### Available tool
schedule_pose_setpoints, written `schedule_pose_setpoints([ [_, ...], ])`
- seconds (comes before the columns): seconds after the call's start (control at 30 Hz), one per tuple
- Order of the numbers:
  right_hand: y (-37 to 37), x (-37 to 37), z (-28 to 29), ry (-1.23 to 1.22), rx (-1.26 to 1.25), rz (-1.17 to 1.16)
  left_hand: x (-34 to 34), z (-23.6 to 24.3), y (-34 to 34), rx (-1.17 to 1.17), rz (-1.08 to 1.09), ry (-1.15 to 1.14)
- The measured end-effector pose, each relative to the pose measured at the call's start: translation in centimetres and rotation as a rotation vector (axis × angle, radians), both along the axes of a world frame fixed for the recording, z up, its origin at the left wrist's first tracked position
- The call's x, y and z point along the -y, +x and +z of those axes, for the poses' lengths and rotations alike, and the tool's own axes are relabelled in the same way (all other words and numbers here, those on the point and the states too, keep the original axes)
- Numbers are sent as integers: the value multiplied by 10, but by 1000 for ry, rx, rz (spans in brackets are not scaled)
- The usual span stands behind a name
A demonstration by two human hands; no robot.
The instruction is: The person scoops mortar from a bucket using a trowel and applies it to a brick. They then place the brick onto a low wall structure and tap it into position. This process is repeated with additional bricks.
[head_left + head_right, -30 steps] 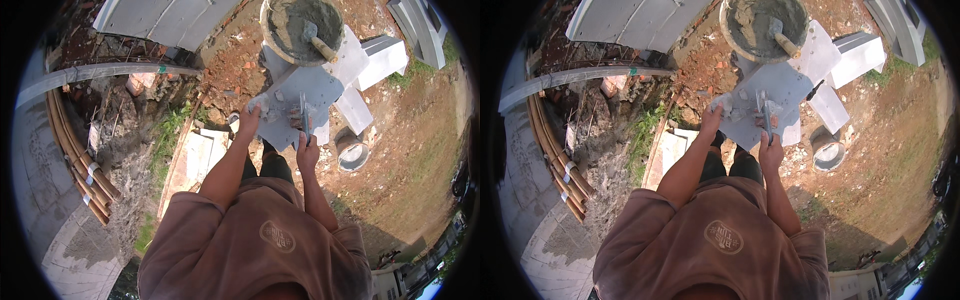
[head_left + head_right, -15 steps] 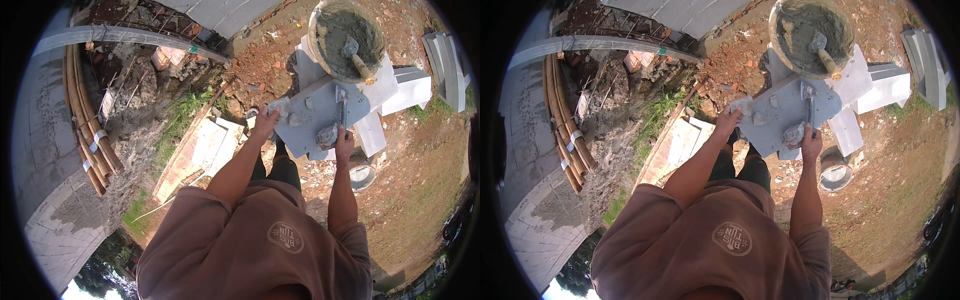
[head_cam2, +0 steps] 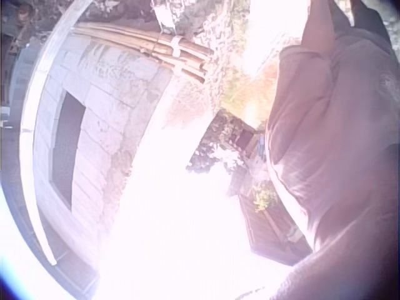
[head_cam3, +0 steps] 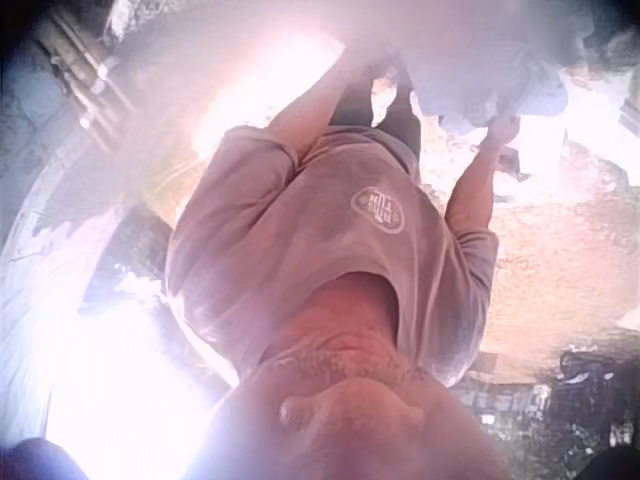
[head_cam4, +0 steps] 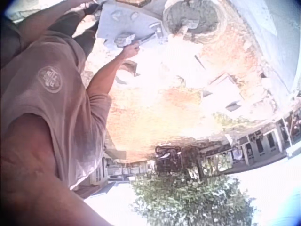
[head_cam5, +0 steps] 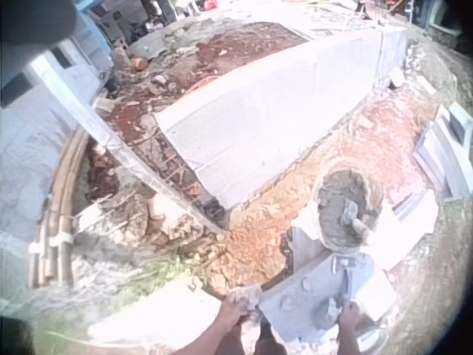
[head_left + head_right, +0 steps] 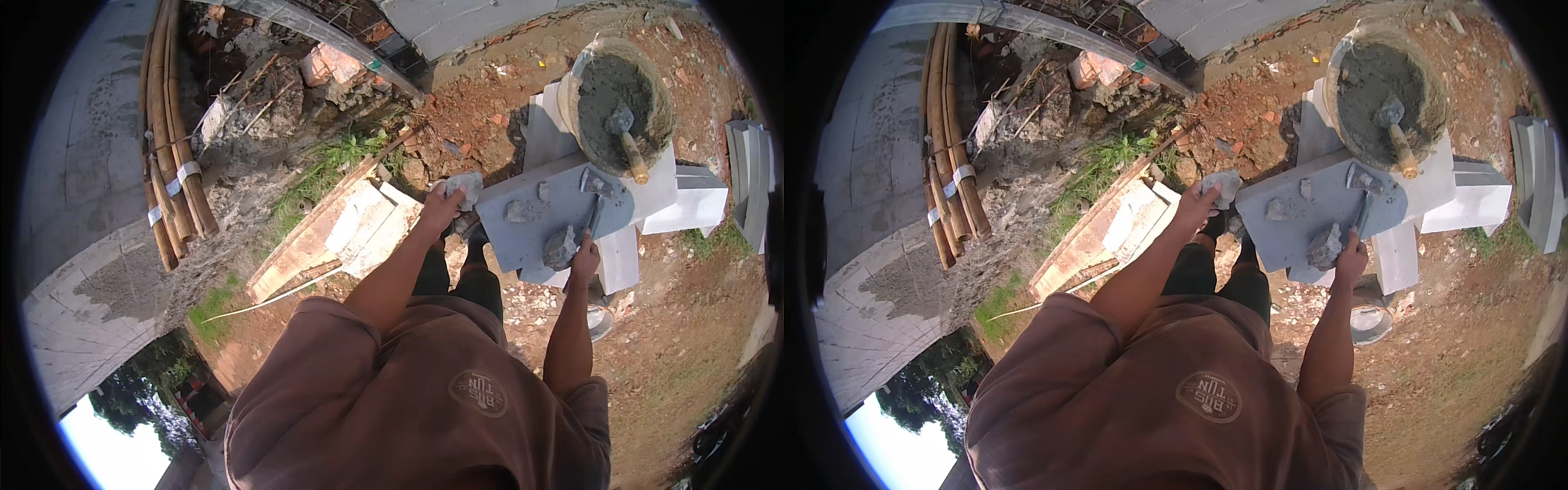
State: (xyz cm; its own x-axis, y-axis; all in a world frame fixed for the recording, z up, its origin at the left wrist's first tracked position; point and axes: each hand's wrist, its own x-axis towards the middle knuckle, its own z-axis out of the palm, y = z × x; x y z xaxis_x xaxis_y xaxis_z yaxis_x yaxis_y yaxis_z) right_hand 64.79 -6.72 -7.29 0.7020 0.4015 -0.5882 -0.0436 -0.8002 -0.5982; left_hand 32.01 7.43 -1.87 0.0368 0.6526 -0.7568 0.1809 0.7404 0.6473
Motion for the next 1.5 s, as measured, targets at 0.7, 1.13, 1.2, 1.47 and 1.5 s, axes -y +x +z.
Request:
schedule_pose_setpoints([
  [0.7,-11,-7,17,-67,6,61,84,7,166,-78,-846,213],
  [1.13,-36,-34,3,-37,467,224,51,47,42,206,-223,256],
  [1.2,-27,-29,-2,-44,452,288,37,57,29,119,-159,338],
  [1.47,-170,-131,107,276,-192,513,-8,74,-43,-498,-310,661],
  [1.5,-200,-150,110,282,-224,596,-15,75,-52,-530,-335,667],
])
